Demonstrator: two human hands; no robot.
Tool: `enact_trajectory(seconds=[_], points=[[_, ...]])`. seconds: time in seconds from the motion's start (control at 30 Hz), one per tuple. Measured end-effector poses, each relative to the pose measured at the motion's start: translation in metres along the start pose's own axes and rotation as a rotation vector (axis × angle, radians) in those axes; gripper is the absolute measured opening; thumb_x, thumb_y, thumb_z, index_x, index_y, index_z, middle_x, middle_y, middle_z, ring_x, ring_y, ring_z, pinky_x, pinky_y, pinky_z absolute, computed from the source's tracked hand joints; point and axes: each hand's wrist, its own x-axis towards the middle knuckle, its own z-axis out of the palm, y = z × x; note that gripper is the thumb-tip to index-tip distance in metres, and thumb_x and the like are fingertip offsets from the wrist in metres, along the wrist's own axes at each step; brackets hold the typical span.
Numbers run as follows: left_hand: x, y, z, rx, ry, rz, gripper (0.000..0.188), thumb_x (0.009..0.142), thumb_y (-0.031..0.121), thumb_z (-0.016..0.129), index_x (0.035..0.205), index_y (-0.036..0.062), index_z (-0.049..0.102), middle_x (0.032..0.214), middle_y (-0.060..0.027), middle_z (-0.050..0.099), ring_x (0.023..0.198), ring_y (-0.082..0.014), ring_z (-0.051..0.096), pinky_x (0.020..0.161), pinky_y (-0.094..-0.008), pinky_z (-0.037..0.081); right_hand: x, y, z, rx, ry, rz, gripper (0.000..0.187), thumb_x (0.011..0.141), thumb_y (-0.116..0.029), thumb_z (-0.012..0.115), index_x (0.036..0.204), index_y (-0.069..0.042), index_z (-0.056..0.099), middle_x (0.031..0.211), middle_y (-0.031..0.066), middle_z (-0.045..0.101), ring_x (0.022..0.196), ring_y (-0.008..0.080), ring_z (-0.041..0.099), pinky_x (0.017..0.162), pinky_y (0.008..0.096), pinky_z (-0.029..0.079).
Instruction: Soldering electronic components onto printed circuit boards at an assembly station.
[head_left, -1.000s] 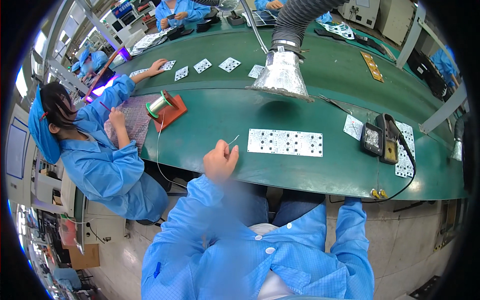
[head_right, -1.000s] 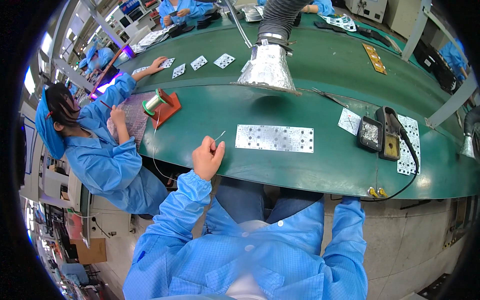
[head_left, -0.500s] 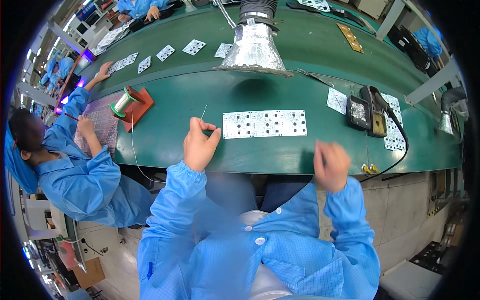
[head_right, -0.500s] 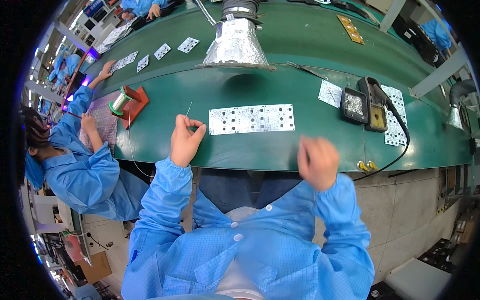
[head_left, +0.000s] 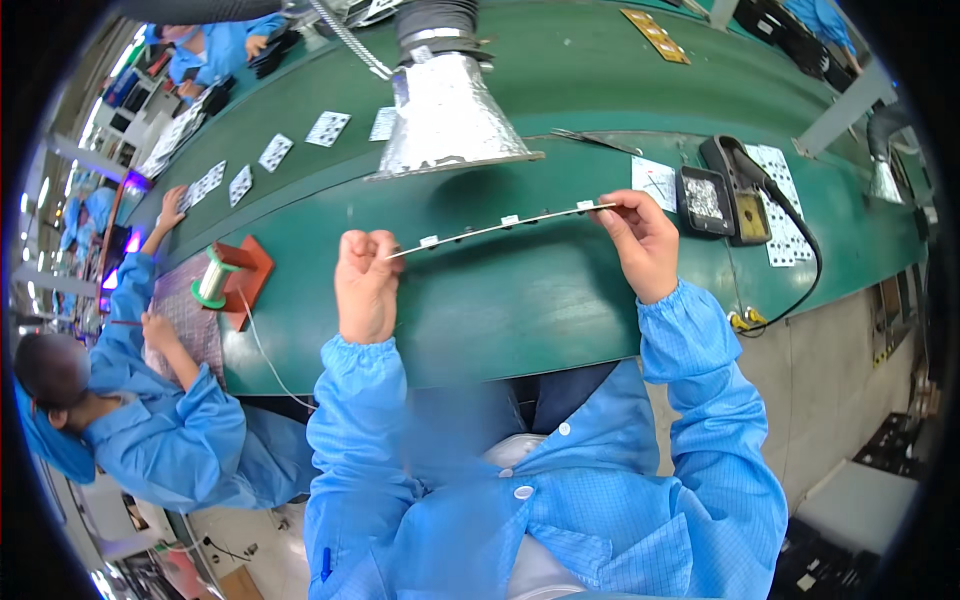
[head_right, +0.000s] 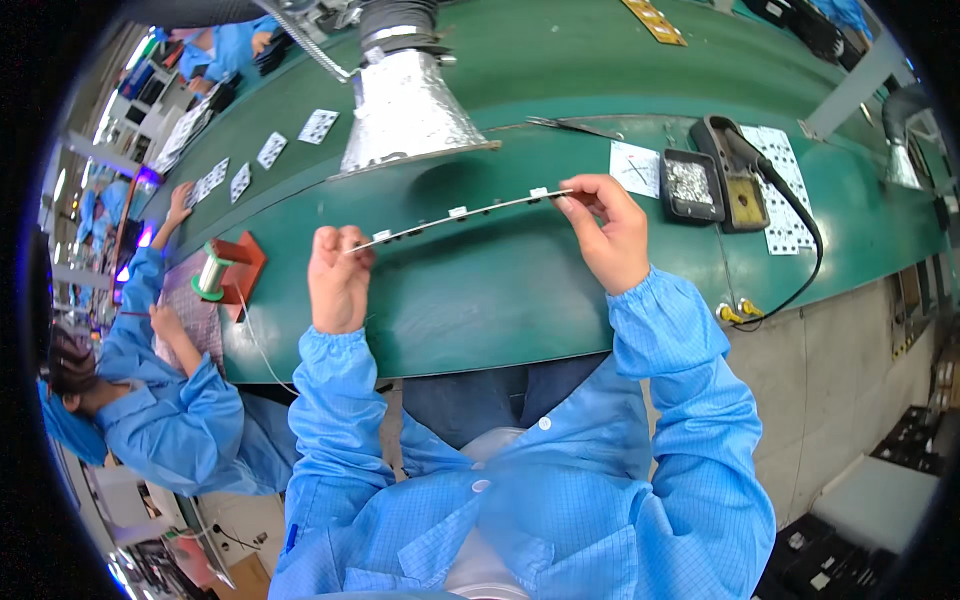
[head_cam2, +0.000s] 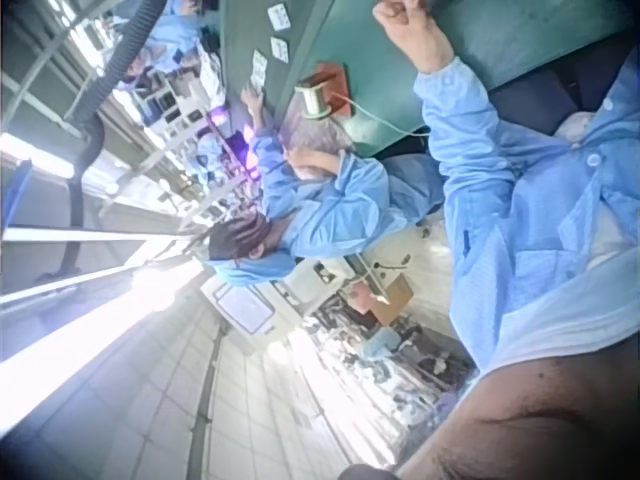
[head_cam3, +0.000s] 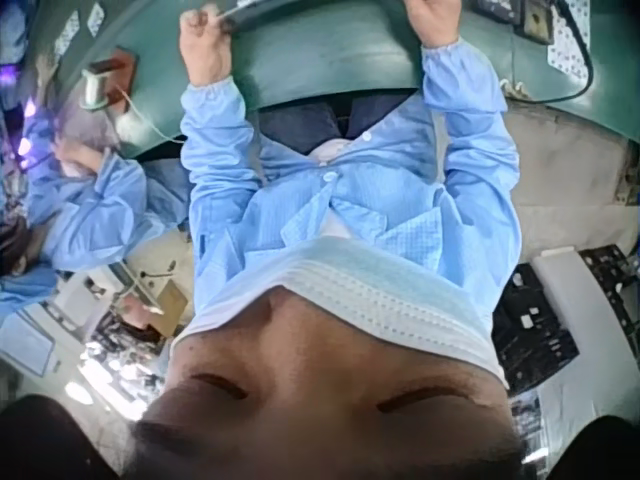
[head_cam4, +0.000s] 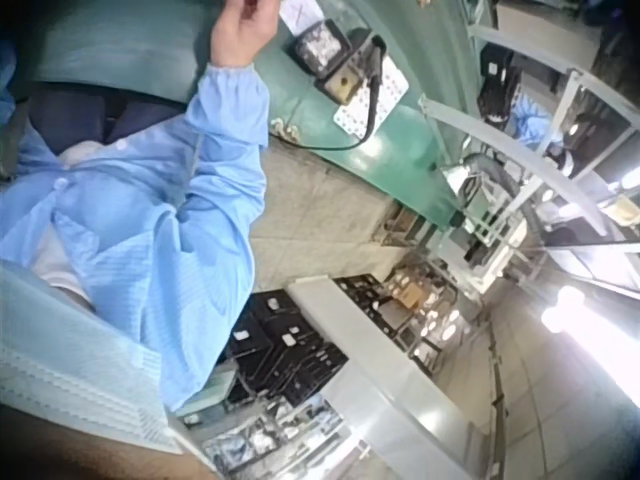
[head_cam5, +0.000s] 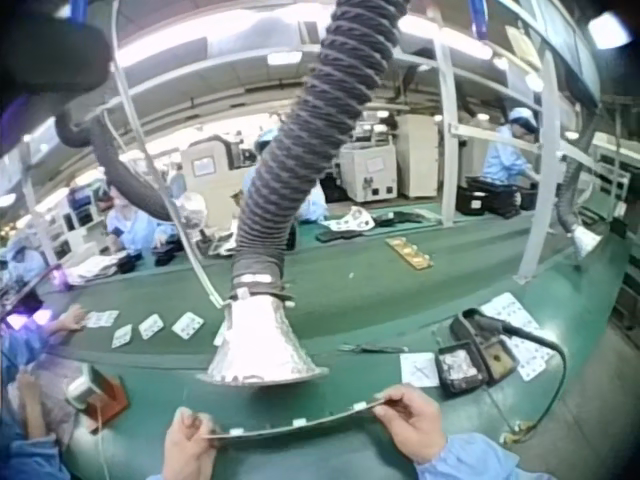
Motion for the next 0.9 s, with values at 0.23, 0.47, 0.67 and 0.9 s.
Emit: enact_trajectory(seconds=[0.23, 0.47, 0.67, 0.9], points=[[-0.008, 0.006, 0.003, -0.057, 0.056, -0.152, 0.038, 0.079, 0.028, 0.070, 0.087, 0.0158, 0.035, 0.088, -0.0001, 0.045, 0.080, -0.0121, 0.048, 0.066, -0.0249, 0.042, -0.002, -0.008, 0.003, 0.025, -0.038, -0.020, 0.017, 0.085, 0.005, 0.053, 0.103, 0.003, 0.054, 0.100, 0.0100, 0.059, 0.091, 0.0144, 0.058, 0.082, 0.0249, 0.048], [-0.008, 0.009, 0.005, -0.125, -0.083, -0.137, 0.056, 0.065, 0.039, 0.080, 0.087, 0.0169, 0.033, 0.083, 0.0020, 0.043, 0.076, -0.0114, 0.045, 0.069, -0.0248, 0.042, -0.004, -0.006, 0.006, 0.001, -0.114, 0.080, 0.019, 0.085, 0.006, 0.053, 0.104, 0.004, 0.053, 0.106, 0.0133, 0.060, 0.094, 0.0154, 0.059, 0.083, 0.0248, 0.048], [-0.007, 0.006, 0.001, -0.170, -0.141, -0.140, 0.057, 0.065, 0.036, 0.081, 0.086, 0.0169, 0.032, 0.083, 0.0014, 0.043, 0.077, -0.0129, 0.045, 0.071, -0.0258, 0.042, -0.004, 0.001, 0.008, -0.025, -0.145, 0.169, 0.019, 0.085, 0.007, 0.053, 0.104, 0.005, 0.054, 0.105, 0.0134, 0.061, 0.091, 0.0141, 0.060, 0.081, 0.0237, 0.048], [-0.008, 0.006, -0.001, -0.195, -0.132, -0.162, 0.056, 0.064, 0.034, 0.082, 0.084, 0.0169, 0.032, 0.083, 0.0011, 0.044, 0.080, -0.0151, 0.050, 0.072, -0.0281, 0.044, -0.002, 0.004, 0.010, -0.003, -0.135, 0.164, 0.018, 0.086, 0.005, 0.053, 0.104, 0.005, 0.054, 0.103, 0.0134, 0.062, 0.090, 0.0135, 0.060, 0.081, 0.0231, 0.048]])
